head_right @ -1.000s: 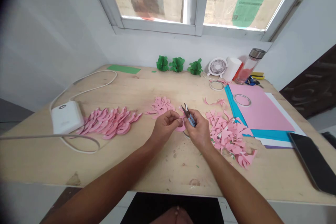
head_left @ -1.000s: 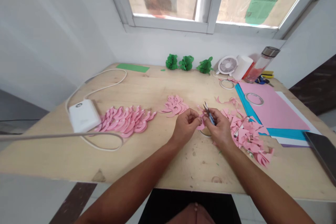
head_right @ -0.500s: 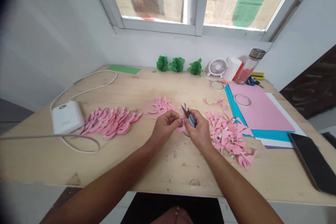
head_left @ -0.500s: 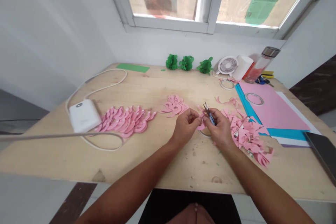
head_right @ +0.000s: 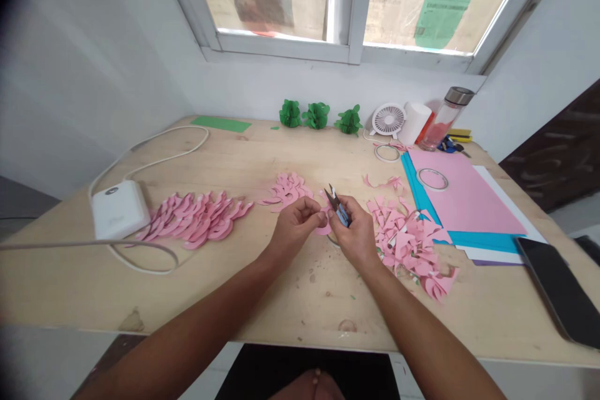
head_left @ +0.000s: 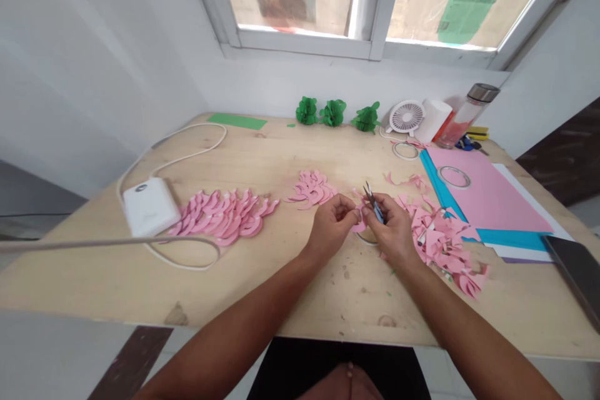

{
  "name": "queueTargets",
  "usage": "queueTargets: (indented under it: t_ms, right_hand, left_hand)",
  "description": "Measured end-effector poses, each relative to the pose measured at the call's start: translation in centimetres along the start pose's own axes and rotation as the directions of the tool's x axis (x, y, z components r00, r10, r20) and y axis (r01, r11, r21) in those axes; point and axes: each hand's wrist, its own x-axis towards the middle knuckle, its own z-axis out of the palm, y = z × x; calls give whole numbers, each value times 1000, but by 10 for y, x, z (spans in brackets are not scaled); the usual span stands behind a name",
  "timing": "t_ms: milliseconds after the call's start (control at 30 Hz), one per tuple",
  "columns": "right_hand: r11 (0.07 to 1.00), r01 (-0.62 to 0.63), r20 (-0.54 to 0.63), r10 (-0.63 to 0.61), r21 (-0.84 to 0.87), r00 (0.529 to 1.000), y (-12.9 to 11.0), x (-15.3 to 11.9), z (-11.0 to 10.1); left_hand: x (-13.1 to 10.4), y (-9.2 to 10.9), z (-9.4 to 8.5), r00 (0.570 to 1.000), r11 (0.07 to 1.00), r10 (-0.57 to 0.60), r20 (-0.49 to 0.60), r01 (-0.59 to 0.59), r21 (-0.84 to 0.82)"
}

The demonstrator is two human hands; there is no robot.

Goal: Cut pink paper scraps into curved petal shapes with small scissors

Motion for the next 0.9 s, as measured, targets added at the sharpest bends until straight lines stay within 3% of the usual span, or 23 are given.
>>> queueTargets:
  t_ms: [900]
  right_hand:
    - [1000, 1, -6, -1, 7, 1000, 2, 1, 1]
  left_hand:
    - [1, -2, 0, 1000, 1000, -1, -15, 2, 21]
